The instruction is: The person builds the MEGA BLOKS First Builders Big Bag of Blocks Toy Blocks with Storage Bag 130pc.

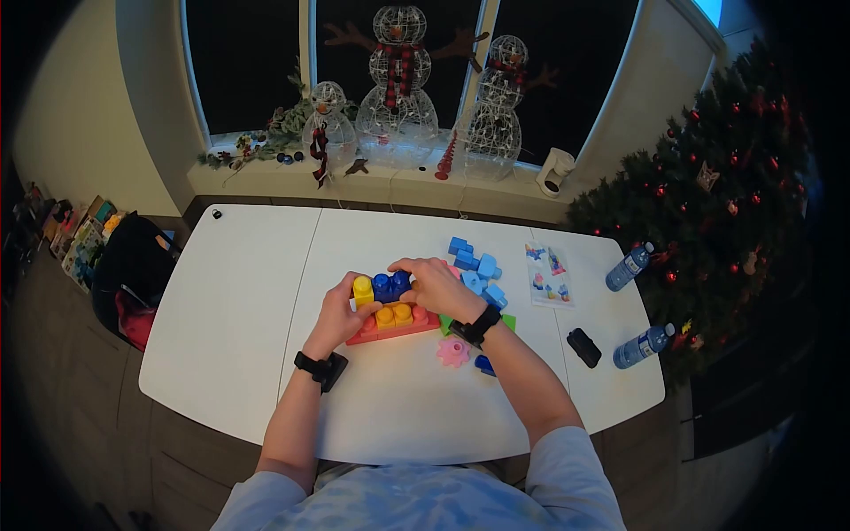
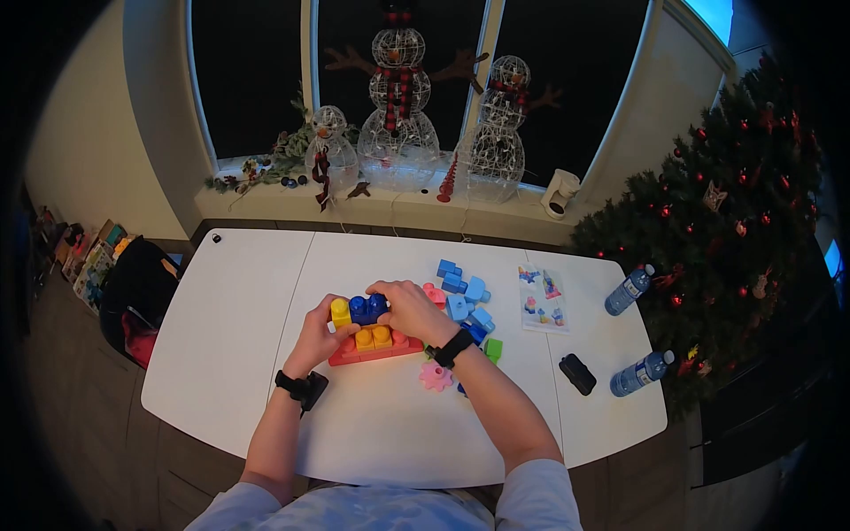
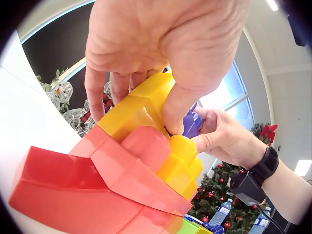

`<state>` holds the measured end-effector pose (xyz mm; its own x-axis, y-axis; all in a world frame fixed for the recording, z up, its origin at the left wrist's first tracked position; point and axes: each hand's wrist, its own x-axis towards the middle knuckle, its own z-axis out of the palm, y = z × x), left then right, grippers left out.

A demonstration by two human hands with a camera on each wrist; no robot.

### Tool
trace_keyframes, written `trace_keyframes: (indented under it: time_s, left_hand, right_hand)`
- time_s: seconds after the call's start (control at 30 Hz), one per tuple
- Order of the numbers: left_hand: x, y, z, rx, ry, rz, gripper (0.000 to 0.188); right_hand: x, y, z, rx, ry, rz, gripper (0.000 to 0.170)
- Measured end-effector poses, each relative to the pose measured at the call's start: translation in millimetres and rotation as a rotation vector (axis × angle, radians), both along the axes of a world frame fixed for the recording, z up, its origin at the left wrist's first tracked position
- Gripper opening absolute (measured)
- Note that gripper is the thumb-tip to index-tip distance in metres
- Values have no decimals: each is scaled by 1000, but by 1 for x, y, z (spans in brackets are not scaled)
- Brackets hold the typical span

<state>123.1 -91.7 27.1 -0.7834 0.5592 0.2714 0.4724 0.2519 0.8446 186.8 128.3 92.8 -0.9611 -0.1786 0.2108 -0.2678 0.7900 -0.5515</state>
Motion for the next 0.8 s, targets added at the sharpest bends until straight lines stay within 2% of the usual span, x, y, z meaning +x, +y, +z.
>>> trace_keyframes:
  time_s: [0.23,0.3,0.33,0.4,0.43,0.5,0.6,0.73,0.8]
  left_hand:
    - [2,1,4,20,-17,-13,39]
    - [3,1,5,-4,-10,9,38]
    - [3,1,5,-6,-12,5,38]
    - [0,0,3,-20,13,-3,38]
    - [0,0,0,-19,9,-5,38]
    - [-2,1,-3,-10,14,0,37]
    - [3,0,7,-11,4,-6,37]
    - [-1,-1,-1,31,5,-15,37]
    - [-2,0,-2,11,18,-20,38]
  right_hand:
    - [4,6,-7,-30,46,12,57]
    - [12,20,-11,-76,195,-43,51]
    - [20,29,-6,-77,193,-47,51]
    - [39,50,11,-96,12,-310,48]
    - [47,57,8,-95,9,-312,48]
    - [66,66,-7,222,-232,-411,48]
    - [82,79,-55,355,-196,-396,51]
    - [87,71,-74,501,-160,-439,52]
    - [88,67,-73,555,-286,-417,50]
